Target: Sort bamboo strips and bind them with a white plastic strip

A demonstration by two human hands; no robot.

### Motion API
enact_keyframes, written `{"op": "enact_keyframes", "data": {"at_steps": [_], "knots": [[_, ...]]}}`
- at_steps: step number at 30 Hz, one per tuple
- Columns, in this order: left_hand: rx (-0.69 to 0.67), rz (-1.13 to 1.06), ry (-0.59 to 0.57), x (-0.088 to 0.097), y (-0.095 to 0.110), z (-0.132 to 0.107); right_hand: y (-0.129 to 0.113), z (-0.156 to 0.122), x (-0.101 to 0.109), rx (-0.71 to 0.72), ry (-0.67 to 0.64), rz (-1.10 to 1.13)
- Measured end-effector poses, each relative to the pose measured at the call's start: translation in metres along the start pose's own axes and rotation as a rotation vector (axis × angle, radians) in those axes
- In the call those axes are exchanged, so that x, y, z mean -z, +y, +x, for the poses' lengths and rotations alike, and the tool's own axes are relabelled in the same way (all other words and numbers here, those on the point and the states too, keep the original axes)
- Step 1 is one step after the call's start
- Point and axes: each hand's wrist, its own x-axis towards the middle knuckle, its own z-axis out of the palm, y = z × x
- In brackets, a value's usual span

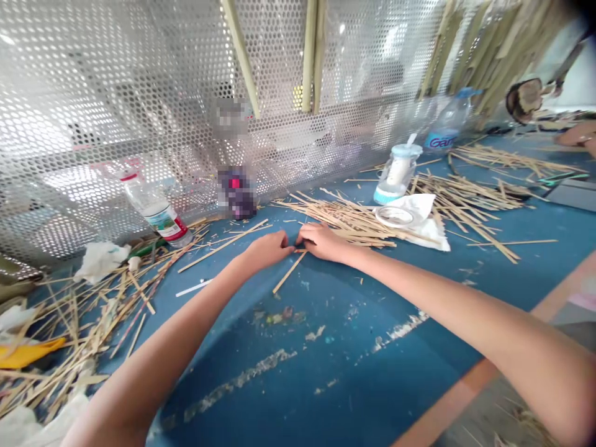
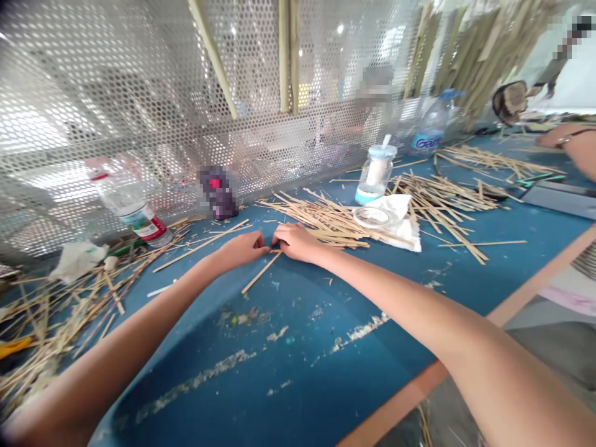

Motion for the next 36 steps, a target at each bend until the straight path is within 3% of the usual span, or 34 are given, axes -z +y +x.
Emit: {"op": "enact_keyframes", "data": {"at_steps": [5,10,14,18,30,36], "knots": [[0.036,0.035,-0.095,0.007,0.002,0.015,-0.007,-0.001,0.006,0.039,-0.001,-0.073],[-0.008,0.137,-0.209,0.025,0.025,0.020,-0.008,-0.002,0.009,0.128,-0.012,-0.114],[-0.022,0.205,-0.314,0.032,0.042,0.026,-0.009,-0.002,0.009,0.109,-0.035,-0.141],[0.005,0.212,-0.405,0.036,0.042,0.028,-0.010,-0.002,0.009,0.095,-0.036,-0.115],[0.007,0.217,-0.451,0.042,0.037,0.027,-0.011,-0.002,0.011,0.072,-0.058,-0.087],[-0.056,0.267,-0.426,0.051,0.040,0.023,-0.011,-0.001,0.011,0.072,-0.058,-0.087]]}}
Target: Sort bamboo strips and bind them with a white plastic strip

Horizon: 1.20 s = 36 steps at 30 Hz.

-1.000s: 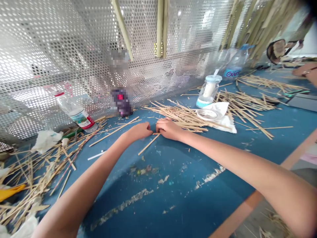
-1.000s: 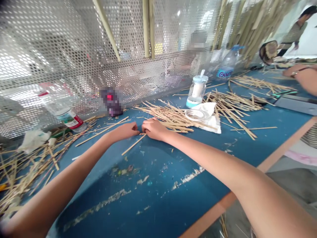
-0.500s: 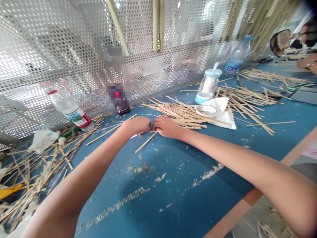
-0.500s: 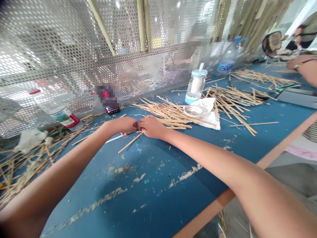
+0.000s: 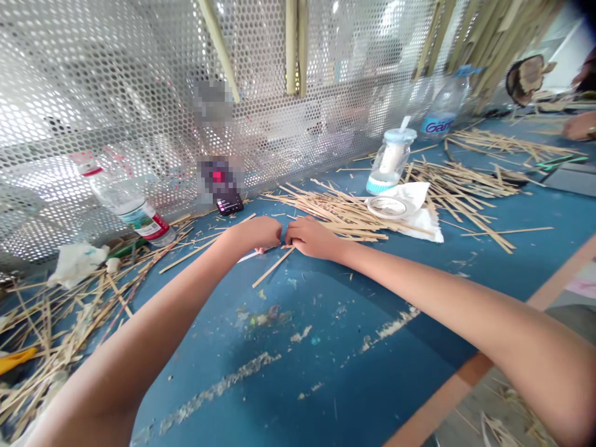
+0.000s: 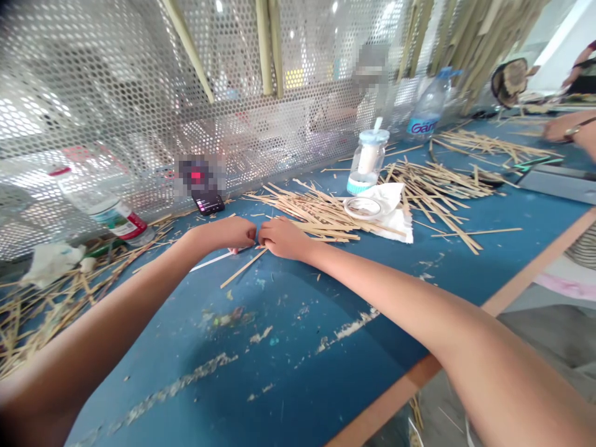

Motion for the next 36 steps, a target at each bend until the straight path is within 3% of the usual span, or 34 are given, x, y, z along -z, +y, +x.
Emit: {"op": "enact_keyframes", "data": {"at_steps": [5,11,17,28,36], "knots": [[-0.036,0.082,0.055,-0.007,0.003,0.008,0.000,0.000,-0.001,-0.004,0.004,0.005],[-0.059,0.101,0.204,-0.024,-0.007,0.012,0.002,-0.001,-0.002,0.004,-0.001,0.003],[-0.127,-0.005,0.181,-0.021,-0.024,0.004,0.005,0.000,-0.005,0.020,0.017,0.019],[-0.111,0.053,0.214,-0.025,-0.014,0.015,0.007,0.001,-0.006,0.017,0.009,0.035],[-0.101,0.008,0.251,-0.028,-0.022,0.011,0.006,0.001,-0.006,0.025,0.021,0.054]]}}
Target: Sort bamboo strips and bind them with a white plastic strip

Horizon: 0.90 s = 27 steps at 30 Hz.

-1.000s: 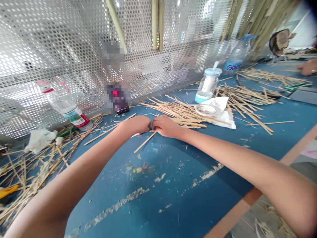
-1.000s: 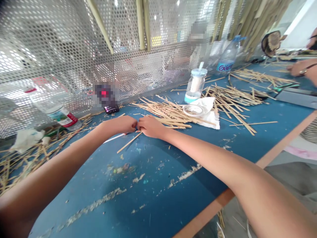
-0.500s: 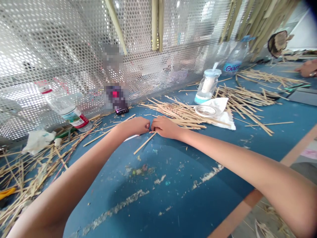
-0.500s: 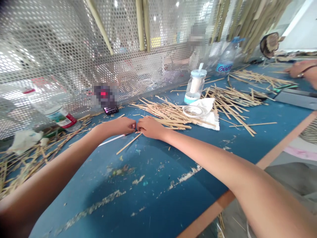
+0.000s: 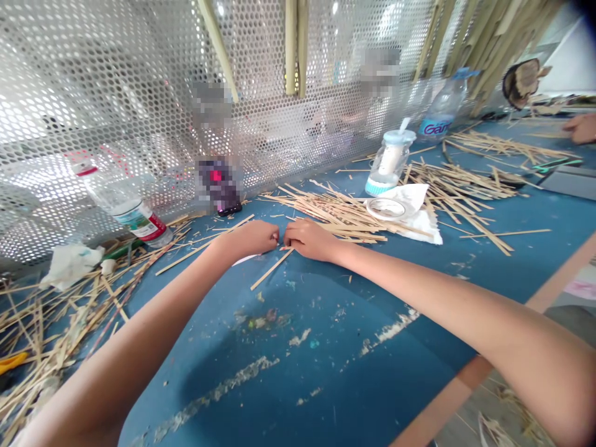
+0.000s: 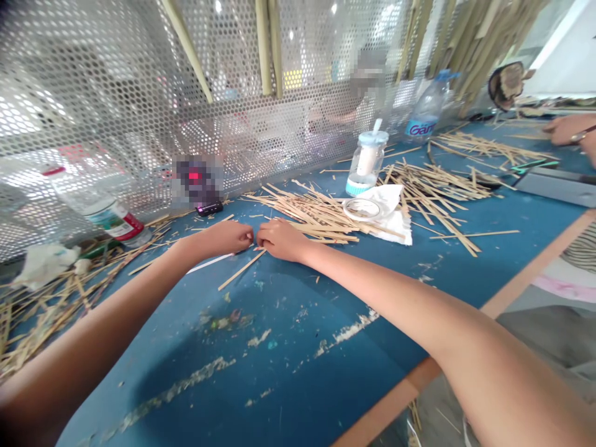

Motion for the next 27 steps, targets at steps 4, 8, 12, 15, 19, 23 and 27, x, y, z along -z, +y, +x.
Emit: {"op": "enact_keyframes", "data": {"at_steps": [4,8,12,15,19,23,27], "knots": [[-0.003,-0.055,-0.017,0.005,-0.001,-0.006,-0.001,0.000,0.000,-0.004,-0.003,-0.002],[0.015,-0.070,0.001,0.003,0.002,-0.004,-0.001,0.000,0.001,-0.002,-0.003,-0.005],[0.007,-0.120,0.012,0.002,-0.001,-0.003,-0.001,0.001,0.001,0.000,-0.005,0.002],[-0.020,-0.204,-0.012,0.000,-0.009,-0.004,-0.001,0.000,0.001,0.005,-0.011,-0.011],[-0.017,-0.322,-0.029,-0.009,-0.022,-0.003,-0.002,-0.001,0.000,0.011,-0.029,-0.052],[-0.003,-0.378,-0.021,-0.016,-0.026,-0.004,-0.003,-0.001,-0.001,-0.008,-0.053,-0.079],[0.020,-0.371,0.006,-0.016,-0.023,-0.006,-0.007,0.000,0.000,-0.018,-0.052,-0.099]]}}
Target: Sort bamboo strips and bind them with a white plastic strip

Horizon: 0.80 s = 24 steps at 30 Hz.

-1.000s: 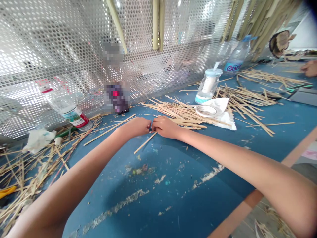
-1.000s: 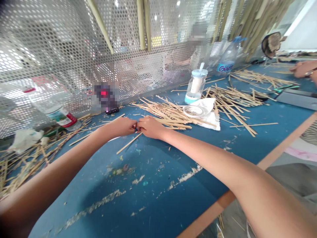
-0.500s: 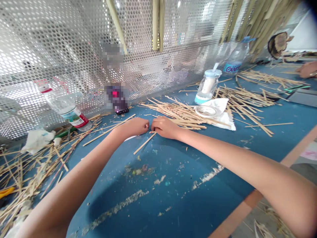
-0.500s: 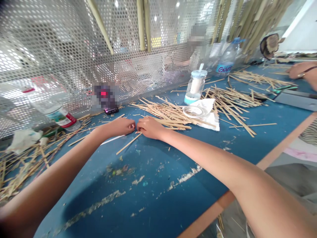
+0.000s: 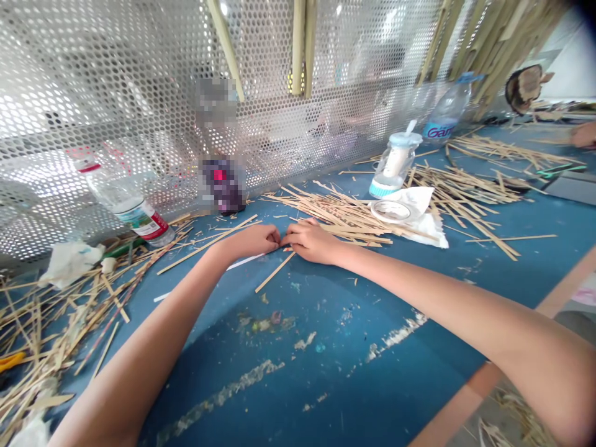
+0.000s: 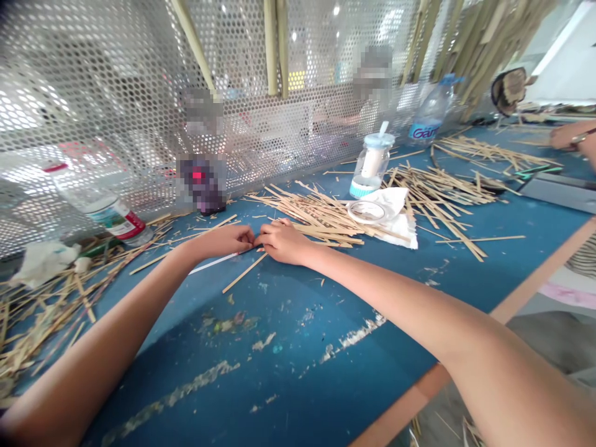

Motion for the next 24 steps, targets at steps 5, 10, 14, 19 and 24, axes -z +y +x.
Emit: {"op": "enact_keyframes", "data": {"at_steps": [5,10,14,19,24], "knots": [[-0.003,0.000,0.039,-0.0031,0.0038,-0.0021,-0.0021,-0.0007,0.0026,-0.040,0.071,0.038],[-0.019,-0.013,0.058,-0.0059,0.0038,-0.0014,-0.0021,-0.0022,0.0034,0.010,0.064,0.043],[-0.020,-0.041,0.063,-0.0070,0.0035,-0.0014,-0.0029,-0.0023,0.0030,0.000,0.039,0.043],[-0.030,-0.095,0.055,-0.0061,0.0003,-0.0033,-0.0035,-0.0009,0.0025,-0.015,-0.002,0.066],[-0.041,-0.142,0.031,-0.0025,-0.0031,-0.0057,-0.0046,0.0002,0.0034,-0.014,0.003,0.065]]}}
